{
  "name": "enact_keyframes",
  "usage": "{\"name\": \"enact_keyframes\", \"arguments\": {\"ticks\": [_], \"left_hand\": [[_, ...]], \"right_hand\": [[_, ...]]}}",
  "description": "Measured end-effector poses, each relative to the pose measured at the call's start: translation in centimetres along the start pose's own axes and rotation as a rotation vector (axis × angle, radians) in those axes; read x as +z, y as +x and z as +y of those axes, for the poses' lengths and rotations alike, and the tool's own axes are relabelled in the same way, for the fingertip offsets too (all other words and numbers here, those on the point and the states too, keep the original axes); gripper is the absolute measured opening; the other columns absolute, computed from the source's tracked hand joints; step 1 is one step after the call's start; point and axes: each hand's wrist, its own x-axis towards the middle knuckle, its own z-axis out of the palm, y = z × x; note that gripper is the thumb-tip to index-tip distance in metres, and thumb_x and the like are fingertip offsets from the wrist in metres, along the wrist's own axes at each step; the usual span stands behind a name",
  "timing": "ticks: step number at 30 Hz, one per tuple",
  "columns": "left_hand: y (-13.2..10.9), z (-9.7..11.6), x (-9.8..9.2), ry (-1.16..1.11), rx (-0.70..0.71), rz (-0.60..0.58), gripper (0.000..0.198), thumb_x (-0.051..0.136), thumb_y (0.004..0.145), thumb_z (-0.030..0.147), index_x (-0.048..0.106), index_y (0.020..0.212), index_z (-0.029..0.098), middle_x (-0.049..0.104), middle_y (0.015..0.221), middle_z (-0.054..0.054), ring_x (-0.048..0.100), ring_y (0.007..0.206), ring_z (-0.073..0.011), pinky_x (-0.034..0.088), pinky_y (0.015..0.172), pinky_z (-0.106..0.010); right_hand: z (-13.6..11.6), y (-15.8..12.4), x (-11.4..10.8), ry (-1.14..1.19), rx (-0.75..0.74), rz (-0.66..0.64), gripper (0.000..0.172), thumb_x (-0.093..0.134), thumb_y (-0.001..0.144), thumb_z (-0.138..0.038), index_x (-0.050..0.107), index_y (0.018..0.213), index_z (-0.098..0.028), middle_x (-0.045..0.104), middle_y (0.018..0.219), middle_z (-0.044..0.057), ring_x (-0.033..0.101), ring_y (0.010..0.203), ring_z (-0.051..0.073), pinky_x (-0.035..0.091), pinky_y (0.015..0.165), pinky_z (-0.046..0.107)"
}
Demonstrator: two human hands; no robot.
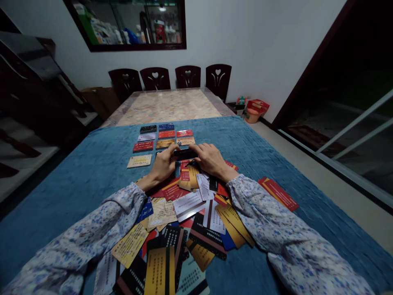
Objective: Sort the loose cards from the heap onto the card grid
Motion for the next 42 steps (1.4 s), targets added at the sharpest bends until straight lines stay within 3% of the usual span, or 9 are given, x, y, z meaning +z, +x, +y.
{"name": "enact_keyframes", "arguments": {"ticks": [10,14,20,27,34,42], "left_hand": [[0.4,0.2,-0.1,-0.044,0.027,0.037,0.042,0.051,0.082,0.0,0.06,0.118,0.02,0.071,0.102,-0.006,0.066,0.086,-0.0202,0.055,0.085,-0.033],[0.6,0.8,-0.8,-0.02,0.03,0.02,0.041,0.051,0.086,0.004,0.059,0.123,0.02,0.07,0.111,-0.009,0.066,0.1,-0.024,0.055,0.094,-0.04],[1.5,0.5,-2.9,0.063,0.112,-0.002,0.046,0.061,0.084,0.012,0.054,0.129,0.015,0.06,0.129,-0.017,0.057,0.123,-0.0311,0.049,0.107,-0.048],[3.6,-2.6,-5.0,0.199,0.182,-0.104,0.05,0.063,0.085,0.014,0.052,0.134,0.015,0.059,0.136,-0.018,0.055,0.128,-0.0323,0.048,0.108,-0.05],[6.8,-6.0,-6.2,0.377,0.157,-0.226,0.047,0.063,0.089,0.021,0.055,0.135,0.012,0.061,0.139,-0.019,0.055,0.125,-0.0348,0.047,0.105,-0.051],[10.3,-10.7,-6.2,0.4,0.121,-0.258,0.038,0.061,0.087,0.02,0.063,0.125,0.015,0.066,0.128,-0.017,0.057,0.12,-0.0323,0.046,0.105,-0.049]], "right_hand": [[0.0,0.0,-0.7,-0.103,-0.025,0.096,0.041,0.055,0.094,-0.024,0.059,0.132,-0.013,0.065,0.111,0.017,0.054,0.099,0.03,0.039,0.08,0.039],[-0.1,0.2,-1.2,-0.066,-0.034,0.164,0.042,0.055,0.092,-0.022,0.057,0.133,-0.015,0.061,0.123,0.018,0.052,0.107,0.031,0.044,0.083,0.041],[0.0,1.8,-2.8,-0.043,-0.111,0.166,0.042,0.058,0.092,-0.026,0.056,0.133,-0.016,0.058,0.123,0.019,0.05,0.107,0.032,0.048,0.083,0.042],[1.2,6.0,-2.5,-0.039,-0.23,0.099,0.045,0.063,0.091,-0.031,0.057,0.132,-0.014,0.059,0.118,0.018,0.048,0.106,0.031,0.049,0.084,0.042],[3.2,11.0,-0.1,0.027,-0.25,0.0,0.045,0.068,0.088,-0.038,0.06,0.128,-0.018,0.059,0.117,0.016,0.05,0.103,0.029,0.048,0.083,0.04],[5.3,16.2,3.0,0.135,-0.257,-0.091,0.033,0.065,0.09,-0.031,0.065,0.119,-0.016,0.059,0.114,0.014,0.054,0.099,0.025,0.046,0.086,0.037]]}}
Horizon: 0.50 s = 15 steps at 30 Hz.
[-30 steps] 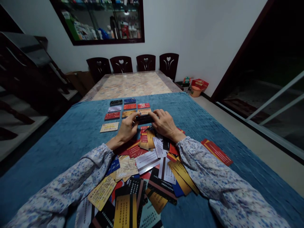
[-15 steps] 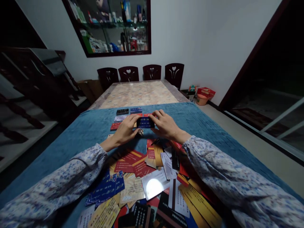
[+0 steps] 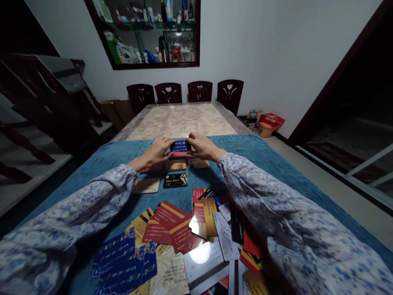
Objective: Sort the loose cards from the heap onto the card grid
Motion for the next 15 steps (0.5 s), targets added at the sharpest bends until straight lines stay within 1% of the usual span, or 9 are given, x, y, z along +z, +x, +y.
{"name": "enact_keyframes", "arguments": {"ticks": [3,6,11,15], "left_hand": [[1.3,-1.7,0.5,0.039,-0.022,-0.049,0.035,0.063,0.084,0.021,0.065,0.119,0.016,0.067,0.124,-0.015,0.057,0.117,-0.0317,0.046,0.105,-0.047],[2.5,-3.0,0.8,0.07,-0.069,-0.105,0.034,0.062,0.083,0.02,0.067,0.116,0.014,0.068,0.123,-0.017,0.057,0.118,-0.0333,0.046,0.104,-0.047],[3.7,-4.3,1.6,0.098,-0.145,-0.143,0.033,0.062,0.08,0.018,0.069,0.112,0.016,0.07,0.12,-0.015,0.056,0.122,-0.0339,0.048,0.1,-0.044],[4.4,-5.2,2.5,0.102,-0.178,-0.169,0.028,0.062,0.078,0.018,0.071,0.105,0.019,0.071,0.113,-0.014,0.056,0.121,-0.0337,0.048,0.1,-0.044]], "right_hand": [[1.0,1.8,0.9,0.02,0.039,-0.045,0.029,0.067,0.089,-0.03,0.068,0.114,-0.014,0.06,0.112,0.014,0.055,0.099,0.024,0.046,0.086,0.035],[2.0,3.7,2.2,0.018,0.07,-0.076,0.027,0.07,0.088,-0.027,0.07,0.111,-0.014,0.062,0.111,0.013,0.057,0.1,0.023,0.046,0.087,0.033],[3.3,6.2,4.3,0.016,0.15,-0.133,0.029,0.073,0.085,-0.024,0.072,0.112,-0.013,0.063,0.113,0.013,0.062,0.099,0.022,0.047,0.09,0.03],[3.8,7.4,5.2,0.012,0.171,-0.205,0.031,0.073,0.085,-0.023,0.074,0.113,-0.012,0.066,0.113,0.015,0.064,0.098,0.022,0.047,0.091,0.03]]}}
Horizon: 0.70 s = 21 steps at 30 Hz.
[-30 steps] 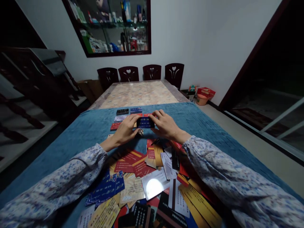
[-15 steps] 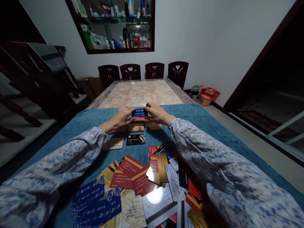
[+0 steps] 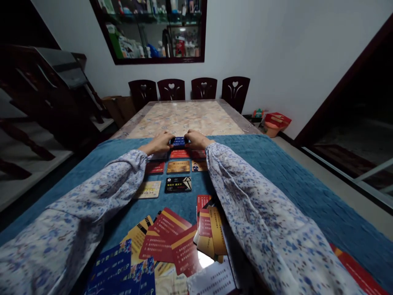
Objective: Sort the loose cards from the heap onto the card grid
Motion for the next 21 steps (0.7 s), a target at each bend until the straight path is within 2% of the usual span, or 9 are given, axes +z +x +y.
{"name": "enact_keyframes", "arguments": {"ticks": [6,12,21], "left_hand": [[1.4,-0.7,1.0,-0.069,-0.032,-0.06,0.023,0.064,0.076,0.018,0.072,0.098,0.019,0.07,0.107,-0.014,0.053,0.124,-0.0348,0.043,0.108,-0.051],[2.0,-0.6,1.5,-0.093,-0.054,-0.104,0.02,0.064,0.077,0.018,0.072,0.095,0.019,0.071,0.104,-0.012,0.051,0.126,-0.0354,0.038,0.111,-0.057],[2.4,-0.3,1.2,-0.072,-0.087,-0.16,0.026,0.064,0.078,0.017,0.075,0.101,0.018,0.072,0.111,-0.014,0.05,0.13,-0.0376,0.039,0.111,-0.056]], "right_hand": [[0.2,1.1,0.7,-0.029,0.037,-0.058,0.031,0.073,0.084,-0.023,0.076,0.113,-0.015,0.07,0.113,0.014,0.066,0.099,0.023,0.049,0.09,0.029],[0.2,1.5,1.3,-0.031,0.09,-0.075,0.032,0.072,0.083,-0.022,0.077,0.114,-0.014,0.072,0.116,0.016,0.068,0.1,0.024,0.049,0.09,0.03],[-0.5,1.4,1.1,-0.021,0.122,-0.119,0.028,0.068,0.083,-0.017,0.08,0.108,-0.013,0.077,0.11,0.015,0.069,0.101,0.025,0.049,0.087,0.028]]}}
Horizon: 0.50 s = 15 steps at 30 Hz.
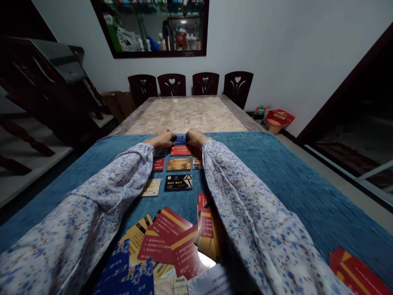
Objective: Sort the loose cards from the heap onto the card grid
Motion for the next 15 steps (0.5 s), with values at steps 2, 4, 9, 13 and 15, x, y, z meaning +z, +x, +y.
{"name": "enact_keyframes", "arguments": {"ticks": [2,4,9,13,15], "left_hand": [[0.04,0.13,-0.14,0.007,-0.014,-0.015,0.029,0.063,0.078,0.017,0.075,0.105,0.017,0.072,0.115,-0.015,0.05,0.131,-0.0382,0.039,0.112,-0.056],[0.03,0.3,-0.29,0.014,-0.027,-0.031,0.033,0.064,0.078,0.018,0.075,0.109,0.017,0.072,0.118,-0.014,0.049,0.133,-0.0381,0.04,0.112,-0.054],[-0.27,0.78,-0.63,0.024,-0.052,-0.059,0.039,0.063,0.077,0.017,0.075,0.115,0.019,0.071,0.122,-0.012,0.048,0.134,-0.0365,0.039,0.114,-0.049],[-0.6,0.95,-0.84,0.022,-0.071,-0.065,0.044,0.063,0.076,0.016,0.073,0.119,0.019,0.07,0.123,-0.013,0.047,0.136,-0.0357,0.038,0.115,-0.048],[-0.8,0.98,-0.95,0.016,-0.076,-0.052,0.048,0.063,0.075,0.017,0.071,0.123,0.019,0.068,0.128,-0.014,0.046,0.138,-0.0356,0.037,0.116,-0.049]], "right_hand": [[-0.06,0.0,-0.06,0.001,0.005,-0.007,0.029,0.068,0.083,-0.017,0.08,0.109,-0.013,0.078,0.11,0.013,0.07,0.102,0.025,0.049,0.087,0.027],[-0.07,0.04,-0.05,0.0,0.01,-0.014,0.03,0.069,0.083,-0.018,0.08,0.11,-0.014,0.078,0.11,0.012,0.07,0.102,0.025,0.049,0.087,0.026],[0.0,0.12,0.1,-0.01,0.021,-0.022,0.033,0.066,0.084,-0.017,0.078,0.114,-0.013,0.078,0.113,0.013,0.071,0.105,0.025,0.05,0.087,0.025],[0.04,0.06,0.07,-0.013,0.013,-0.024,0.039,0.067,0.083,-0.016,0.076,0.121,-0.015,0.078,0.114,0.011,0.071,0.106,0.024,0.05,0.09,0.025],[0.07,-0.1,-0.07,-0.016,0.01,-0.018,0.044,0.068,0.083,-0.017,0.074,0.127,-0.014,0.076,0.119,0.013,0.07,0.109,0.025,0.05,0.093,0.027]]}}
